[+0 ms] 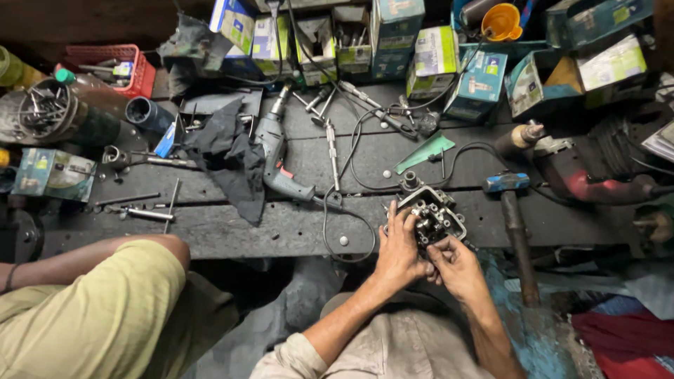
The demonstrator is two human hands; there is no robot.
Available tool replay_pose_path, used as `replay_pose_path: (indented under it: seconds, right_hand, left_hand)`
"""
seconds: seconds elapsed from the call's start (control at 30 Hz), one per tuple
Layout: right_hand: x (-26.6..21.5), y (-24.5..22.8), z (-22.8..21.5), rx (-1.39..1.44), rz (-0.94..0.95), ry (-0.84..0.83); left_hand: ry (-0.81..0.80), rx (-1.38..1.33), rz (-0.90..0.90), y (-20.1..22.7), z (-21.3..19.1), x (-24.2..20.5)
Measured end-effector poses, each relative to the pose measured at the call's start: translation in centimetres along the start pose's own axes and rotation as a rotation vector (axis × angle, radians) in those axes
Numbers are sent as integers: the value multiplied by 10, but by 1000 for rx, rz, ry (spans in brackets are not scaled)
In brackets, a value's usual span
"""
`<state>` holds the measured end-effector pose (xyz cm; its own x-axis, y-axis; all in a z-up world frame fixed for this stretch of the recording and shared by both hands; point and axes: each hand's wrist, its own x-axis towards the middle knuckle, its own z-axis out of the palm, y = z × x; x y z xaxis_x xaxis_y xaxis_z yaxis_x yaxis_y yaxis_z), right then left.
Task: The person holds a metallic engine component and repeatedly inserts and removes small cylindrical pins or valves into its holes. They rotate the part to access different sides and occasionally wipe it with a dark cloth. The work continues without a visible final assembly state.
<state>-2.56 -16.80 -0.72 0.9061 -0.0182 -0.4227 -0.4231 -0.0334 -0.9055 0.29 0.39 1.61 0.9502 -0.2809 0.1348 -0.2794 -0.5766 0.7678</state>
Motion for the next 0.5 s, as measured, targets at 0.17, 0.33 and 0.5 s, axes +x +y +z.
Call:
replay_pose_path:
  seconds: [0.17,0.33,0.5]
  right_hand:
    - [5,3,-4,-23,-57,-13]
    - [0,-1,1,-21,-45,13]
    - [-2,-7,7,-9,-26,15]
  left_hand:
    - [-11,16,-18,-3,4,3]
    - [-28,40,-25,5,-1,3]
    - [-26,100,-36,24,-11,5]
